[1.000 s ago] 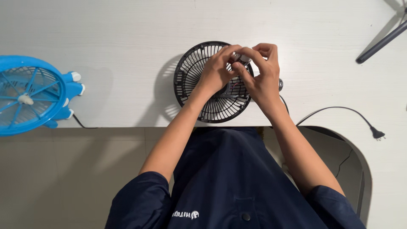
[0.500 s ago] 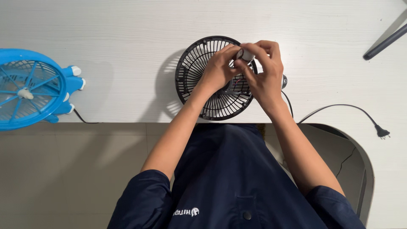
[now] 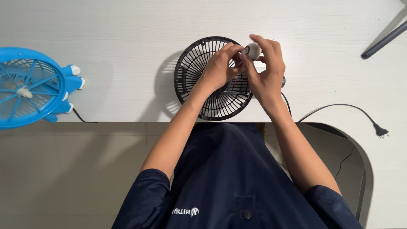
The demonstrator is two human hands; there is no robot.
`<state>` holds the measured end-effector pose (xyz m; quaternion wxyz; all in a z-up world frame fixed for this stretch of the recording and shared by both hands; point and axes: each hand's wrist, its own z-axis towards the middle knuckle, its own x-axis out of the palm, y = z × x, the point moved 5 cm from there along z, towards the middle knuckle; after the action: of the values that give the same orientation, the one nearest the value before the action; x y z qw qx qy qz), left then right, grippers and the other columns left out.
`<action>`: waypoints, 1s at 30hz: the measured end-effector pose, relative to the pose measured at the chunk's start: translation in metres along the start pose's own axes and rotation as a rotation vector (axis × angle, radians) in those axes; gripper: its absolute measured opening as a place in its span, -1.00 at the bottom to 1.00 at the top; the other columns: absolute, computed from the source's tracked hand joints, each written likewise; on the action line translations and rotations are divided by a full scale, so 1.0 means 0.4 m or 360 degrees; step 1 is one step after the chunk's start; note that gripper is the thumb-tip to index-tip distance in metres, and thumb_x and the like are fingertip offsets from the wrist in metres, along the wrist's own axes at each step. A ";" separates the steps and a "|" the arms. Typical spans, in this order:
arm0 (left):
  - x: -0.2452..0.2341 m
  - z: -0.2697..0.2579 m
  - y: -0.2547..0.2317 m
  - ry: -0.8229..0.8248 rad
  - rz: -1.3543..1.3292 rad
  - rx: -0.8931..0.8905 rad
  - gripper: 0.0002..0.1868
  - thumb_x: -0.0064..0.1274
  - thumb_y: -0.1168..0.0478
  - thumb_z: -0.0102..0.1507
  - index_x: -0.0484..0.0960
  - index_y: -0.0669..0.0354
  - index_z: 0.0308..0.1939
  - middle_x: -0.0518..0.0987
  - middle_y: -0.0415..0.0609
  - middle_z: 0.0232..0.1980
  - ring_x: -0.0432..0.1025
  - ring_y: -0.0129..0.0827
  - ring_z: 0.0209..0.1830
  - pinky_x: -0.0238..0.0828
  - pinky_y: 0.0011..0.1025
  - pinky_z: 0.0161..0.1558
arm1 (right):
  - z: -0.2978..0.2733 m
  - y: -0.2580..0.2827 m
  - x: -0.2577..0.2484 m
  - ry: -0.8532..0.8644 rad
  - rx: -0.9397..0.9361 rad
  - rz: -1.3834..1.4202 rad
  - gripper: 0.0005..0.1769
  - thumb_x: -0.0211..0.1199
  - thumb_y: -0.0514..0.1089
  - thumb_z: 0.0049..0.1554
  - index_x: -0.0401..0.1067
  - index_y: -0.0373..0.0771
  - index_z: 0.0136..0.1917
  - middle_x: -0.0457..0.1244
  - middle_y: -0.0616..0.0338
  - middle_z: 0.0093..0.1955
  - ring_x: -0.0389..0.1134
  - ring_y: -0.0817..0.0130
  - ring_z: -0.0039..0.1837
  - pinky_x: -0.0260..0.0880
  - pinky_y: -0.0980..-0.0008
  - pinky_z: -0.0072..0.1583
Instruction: The person uses a screwdriver to fasten screws into the central hub of a small electric fan placed on a white table. They repeatedly pick up screws from the table and tighten them into the fan's motor housing.
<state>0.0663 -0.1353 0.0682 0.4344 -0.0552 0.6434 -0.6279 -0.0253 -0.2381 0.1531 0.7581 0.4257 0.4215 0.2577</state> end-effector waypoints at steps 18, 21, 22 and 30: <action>-0.009 0.003 -0.013 0.0196 -0.0068 -0.0058 -0.56 0.23 0.37 0.22 0.51 0.25 0.17 0.65 0.01 -0.01 0.60 -0.14 0.02 0.54 -0.23 0.04 | -0.003 -0.025 -0.001 0.0161 0.0025 0.0092 -0.55 0.19 -0.39 0.24 0.34 -0.19 0.38 0.23 0.03 0.31 0.43 0.28 0.22 0.54 0.31 0.30; -0.011 0.003 -0.013 0.0179 0.0062 -0.0134 -0.59 0.27 0.32 0.21 0.56 0.21 0.13 0.65 -0.05 -0.01 0.60 -0.17 -0.02 0.55 -0.24 0.02 | -0.003 -0.005 -0.001 0.0106 -0.0147 -0.0144 -0.57 0.34 -0.38 0.23 0.40 -0.19 0.35 0.14 -0.14 0.32 0.40 0.20 0.20 0.57 0.26 0.22; -0.010 0.003 -0.017 0.0146 0.0126 -0.0135 -0.60 0.31 0.29 0.19 0.59 0.20 0.09 0.65 -0.06 -0.01 0.60 -0.17 -0.05 0.55 -0.24 0.01 | -0.005 -0.005 0.001 0.0102 -0.0102 -0.0161 -0.57 0.39 -0.34 0.21 0.42 -0.19 0.33 0.15 -0.14 0.24 0.39 0.19 0.16 0.58 0.26 0.19; -0.005 0.006 -0.021 0.0193 0.0017 -0.0020 -0.58 0.24 0.38 0.19 0.55 0.26 0.12 0.62 -0.04 -0.05 0.58 -0.22 -0.07 0.54 -0.28 0.00 | -0.005 -0.023 -0.003 0.0092 -0.0045 0.0119 -0.57 0.20 -0.34 0.30 0.32 -0.22 0.42 0.28 0.00 0.33 0.41 0.29 0.32 0.55 0.32 0.29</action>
<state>0.0653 -0.1378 0.0767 0.3976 -0.0164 0.6727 -0.6238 -0.0273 -0.2430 0.1452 0.7414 0.4229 0.4232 0.3040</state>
